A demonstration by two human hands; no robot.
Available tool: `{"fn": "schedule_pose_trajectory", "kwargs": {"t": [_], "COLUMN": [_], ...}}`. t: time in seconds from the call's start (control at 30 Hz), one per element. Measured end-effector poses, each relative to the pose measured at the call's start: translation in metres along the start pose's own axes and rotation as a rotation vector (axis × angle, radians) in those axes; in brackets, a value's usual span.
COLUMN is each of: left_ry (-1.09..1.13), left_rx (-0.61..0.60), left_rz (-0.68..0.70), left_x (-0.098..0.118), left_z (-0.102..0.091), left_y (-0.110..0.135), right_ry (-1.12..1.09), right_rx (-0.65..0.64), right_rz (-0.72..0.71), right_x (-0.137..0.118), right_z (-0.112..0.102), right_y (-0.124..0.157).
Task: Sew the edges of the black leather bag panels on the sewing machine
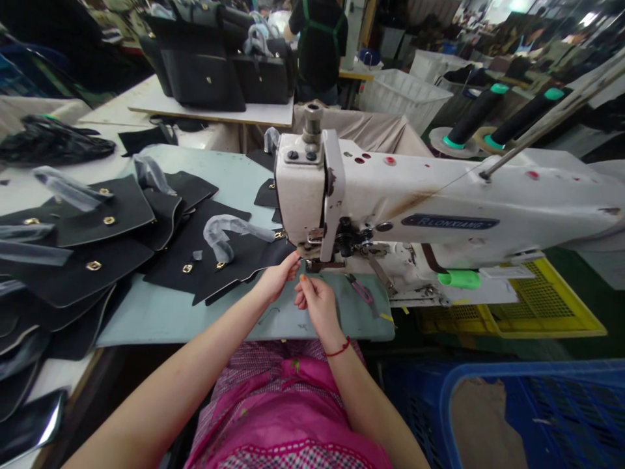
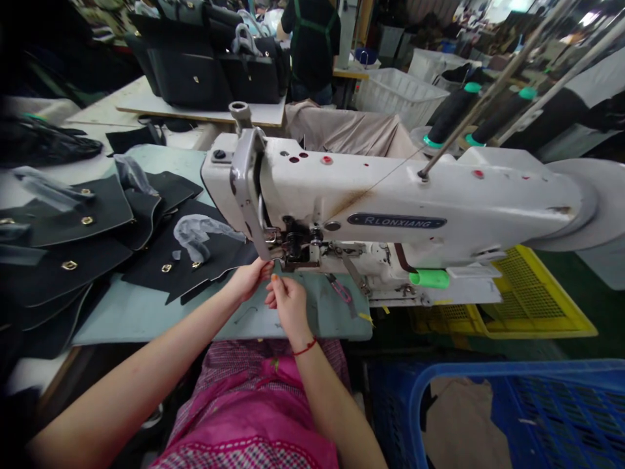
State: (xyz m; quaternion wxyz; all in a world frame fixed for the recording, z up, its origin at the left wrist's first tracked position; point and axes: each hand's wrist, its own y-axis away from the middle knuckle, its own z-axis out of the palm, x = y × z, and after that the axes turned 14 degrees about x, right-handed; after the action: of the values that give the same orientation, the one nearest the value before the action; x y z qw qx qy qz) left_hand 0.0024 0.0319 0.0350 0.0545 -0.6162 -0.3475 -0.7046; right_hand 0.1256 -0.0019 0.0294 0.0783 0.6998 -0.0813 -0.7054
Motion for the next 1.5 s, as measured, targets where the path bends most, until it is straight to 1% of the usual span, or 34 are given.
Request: {"fn": "schedule_pose_trajectory", "kwargs": {"t": [0.13, 0.27, 0.33, 0.47, 0.5, 0.57, 0.63, 0.7, 0.73, 0.77, 0.83, 0.87, 0.9, 0.93, 0.97, 1.03, 1.07, 1.1, 1.13, 1.2, 1.3, 1.4, 1.5], "left_ry": [0.080, 0.220, 0.300, 0.381, 0.378, 0.356, 0.338, 0.309, 0.262, 0.188, -0.047, -0.162, -0.259, -0.341, -0.401, -0.470, -0.486, -0.495, -0.502, -0.514, -0.518, -0.479, -0.439], "left_rx": [0.022, 0.041, 0.064, 0.166, 0.160, 0.077, -0.050, -0.132, -0.142, -0.134, -0.131, -0.166, -0.238, -0.350, -0.481, -0.738, -0.827, -0.882, -0.912, -0.929, -0.955, -0.968, -0.914], "left_rz": [-0.046, -0.065, -0.078, -0.076, -0.074, -0.071, -0.063, -0.002, 0.063, 0.156, 0.374, 0.461, 0.532, 0.561, 0.570, 0.525, 0.494, 0.468, 0.443, 0.399, 0.334, 0.276, 0.257], "left_x": [-0.006, -0.014, -0.017, -0.020, -0.019, -0.015, -0.005, 0.013, 0.025, 0.039, 0.068, 0.081, 0.094, 0.104, 0.113, 0.125, 0.128, 0.130, 0.131, 0.130, 0.122, 0.110, 0.096], "left_z": [0.006, 0.017, 0.024, 0.032, 0.031, 0.024, 0.009, -0.010, -0.019, -0.026, -0.033, -0.031, -0.028, -0.022, -0.014, 0.000, 0.006, 0.011, 0.013, 0.015, 0.011, 0.004, -0.003], "left_y": [0.008, 0.020, 0.024, 0.035, 0.041, 0.058, 0.074, 0.079, 0.074, 0.063, 0.029, 0.010, -0.008, -0.024, -0.037, -0.049, -0.050, -0.049, -0.048, -0.045, -0.048, -0.054, -0.057], "right_ry": [-0.001, -0.002, 0.019, 0.040, 0.036, 0.008, -0.085, -0.243, -0.326, -0.397, -0.478, -0.493, -0.499, -0.497, -0.489, -0.453, -0.420, -0.374, -0.314, -0.162, 0.049, 0.166, 0.226], "right_rx": [0.011, 0.034, 0.073, 0.176, 0.184, 0.170, 0.129, 0.053, 0.011, -0.023, -0.053, -0.046, -0.028, -0.007, 0.016, 0.065, 0.091, 0.119, 0.154, 0.232, 0.324, 0.347, 0.321], "right_rz": [-0.001, -0.028, -0.060, -0.128, -0.139, -0.129, -0.047, 0.090, 0.155, 0.206, 0.272, 0.294, 0.310, 0.323, 0.330, 0.319, 0.302, 0.275, 0.236, 0.126, -0.057, -0.174, -0.211], "right_x": [0.001, 0.006, 0.010, 0.014, 0.014, 0.013, 0.011, 0.008, 0.007, 0.005, 0.002, 0.001, 0.001, 0.001, 0.003, 0.008, 0.011, 0.014, 0.017, 0.021, 0.021, 0.016, 0.011], "right_z": [-0.005, -0.009, -0.011, -0.014, -0.014, -0.011, -0.004, 0.007, 0.014, 0.021, 0.035, 0.042, 0.047, 0.053, 0.057, 0.063, 0.064, 0.066, 0.066, 0.067, 0.066, 0.062, 0.053], "right_y": [0.001, 0.002, 0.002, 0.002, 0.003, 0.003, 0.002, 0.000, -0.002, -0.004, -0.008, -0.010, -0.012, -0.013, -0.015, -0.017, -0.018, -0.018, -0.019, -0.020, -0.019, -0.016, -0.013]}}
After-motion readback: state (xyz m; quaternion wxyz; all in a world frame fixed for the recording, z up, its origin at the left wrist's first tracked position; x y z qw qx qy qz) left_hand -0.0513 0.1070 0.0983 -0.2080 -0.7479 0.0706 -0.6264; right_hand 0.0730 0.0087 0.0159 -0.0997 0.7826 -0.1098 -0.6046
